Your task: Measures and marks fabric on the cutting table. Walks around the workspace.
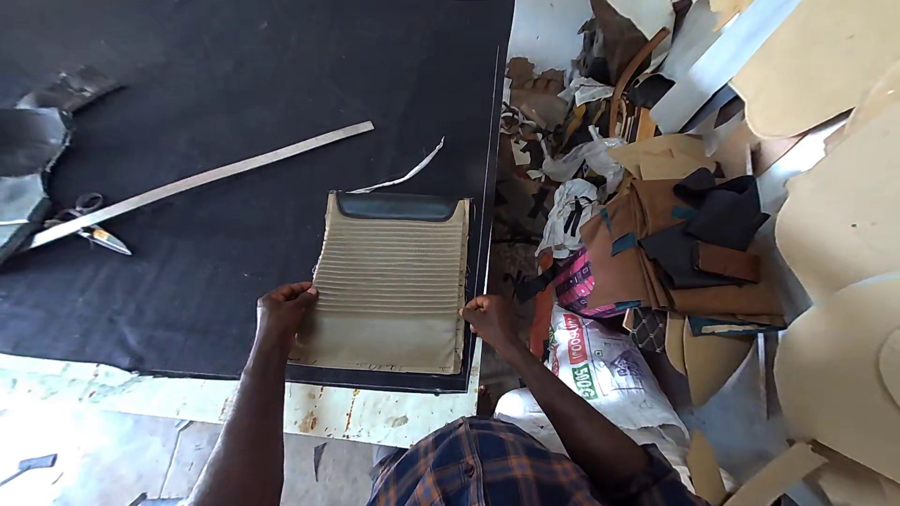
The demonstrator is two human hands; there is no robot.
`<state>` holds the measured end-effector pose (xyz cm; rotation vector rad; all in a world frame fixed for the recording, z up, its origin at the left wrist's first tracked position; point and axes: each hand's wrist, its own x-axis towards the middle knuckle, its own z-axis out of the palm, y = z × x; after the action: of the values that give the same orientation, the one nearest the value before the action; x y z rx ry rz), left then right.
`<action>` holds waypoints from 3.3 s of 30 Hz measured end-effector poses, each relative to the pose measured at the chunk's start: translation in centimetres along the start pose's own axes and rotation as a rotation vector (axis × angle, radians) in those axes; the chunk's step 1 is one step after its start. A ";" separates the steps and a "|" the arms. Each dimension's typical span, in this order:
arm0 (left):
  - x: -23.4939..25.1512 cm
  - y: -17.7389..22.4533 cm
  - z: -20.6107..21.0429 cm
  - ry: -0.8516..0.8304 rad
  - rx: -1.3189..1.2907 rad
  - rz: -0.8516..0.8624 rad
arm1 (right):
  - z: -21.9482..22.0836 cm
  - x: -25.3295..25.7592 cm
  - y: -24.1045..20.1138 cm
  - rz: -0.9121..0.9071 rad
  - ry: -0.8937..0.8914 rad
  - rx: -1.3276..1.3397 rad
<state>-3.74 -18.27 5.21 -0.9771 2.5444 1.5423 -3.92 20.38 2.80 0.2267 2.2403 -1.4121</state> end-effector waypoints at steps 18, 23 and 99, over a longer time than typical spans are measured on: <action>-0.1 0.1 0.1 -0.018 -0.007 -0.018 | 0.3 -1.8 3.0 -0.163 0.038 0.081; -0.1 0.1 0.1 -0.019 -0.005 0.005 | 0.0 -0.3 0.4 -0.046 0.062 0.032; -15.0 -2.7 14.3 -0.512 0.404 1.027 | 0.4 0.0 2.5 -0.167 0.081 0.024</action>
<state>5.42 -0.07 0.44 0.7910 2.8197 1.0144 -2.87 21.19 0.67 0.1082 2.3555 -1.5417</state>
